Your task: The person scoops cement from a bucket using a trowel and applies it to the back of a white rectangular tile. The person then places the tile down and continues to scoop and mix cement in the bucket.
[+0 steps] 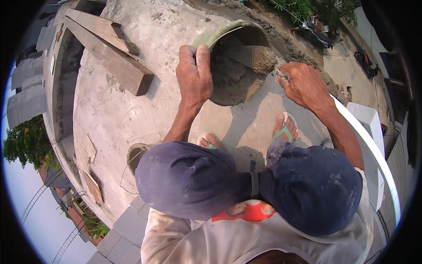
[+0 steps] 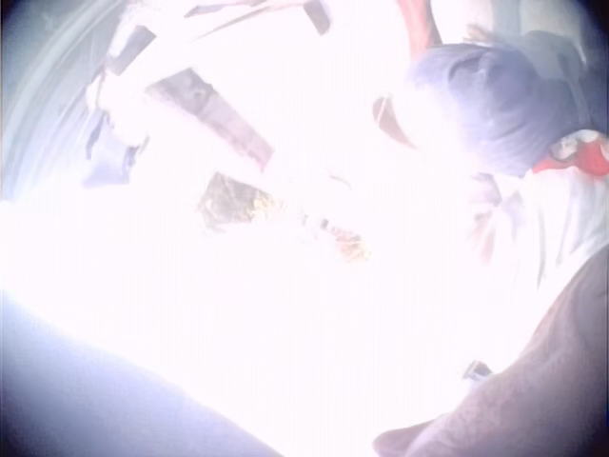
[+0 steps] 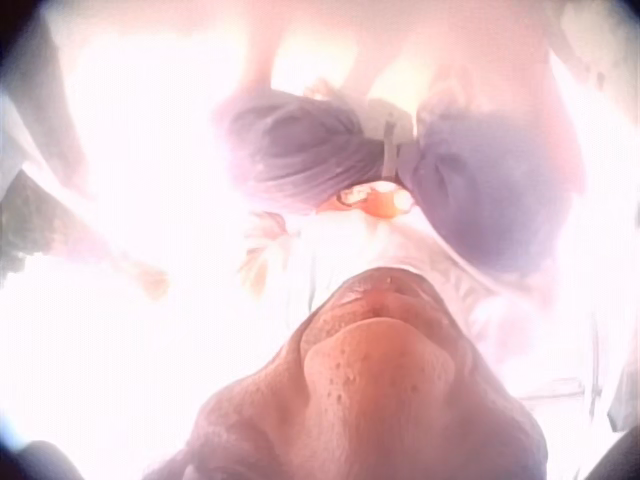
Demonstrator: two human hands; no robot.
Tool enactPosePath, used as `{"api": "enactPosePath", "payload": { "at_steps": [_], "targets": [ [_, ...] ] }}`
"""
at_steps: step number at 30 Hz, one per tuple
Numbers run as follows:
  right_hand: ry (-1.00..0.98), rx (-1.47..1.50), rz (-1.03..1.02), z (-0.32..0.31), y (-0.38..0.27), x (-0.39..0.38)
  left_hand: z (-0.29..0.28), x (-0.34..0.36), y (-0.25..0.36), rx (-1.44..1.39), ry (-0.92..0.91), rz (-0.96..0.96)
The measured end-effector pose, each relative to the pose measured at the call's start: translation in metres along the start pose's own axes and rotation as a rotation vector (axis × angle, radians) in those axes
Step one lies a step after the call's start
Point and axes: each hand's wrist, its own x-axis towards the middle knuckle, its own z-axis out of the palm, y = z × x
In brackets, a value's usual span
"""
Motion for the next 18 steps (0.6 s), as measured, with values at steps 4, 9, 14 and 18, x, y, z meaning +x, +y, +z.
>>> {"api": "enactPosePath", "payload": {
  "at_steps": [4,9,14,18],
  "targets": [
    [-0.236,-0.117,-0.075,0.013,0.008,0.021,0.003,-0.002,0.002,-0.028,0.027,0.006],
    [-0.271,0.355,-0.103,0.051,-0.012,0.034,0.0,0.0,-0.002,-0.069,0.045,-0.003],
    [-0.142,0.789,-0.13,0.096,-0.021,0.033,-0.002,0.003,-0.008,-0.022,0.101,0.028],
    [-0.018,0.915,-0.124,0.098,-0.002,0.016,0.004,0.009,-0.018,-0.115,0.068,0.002]
  ]
}}
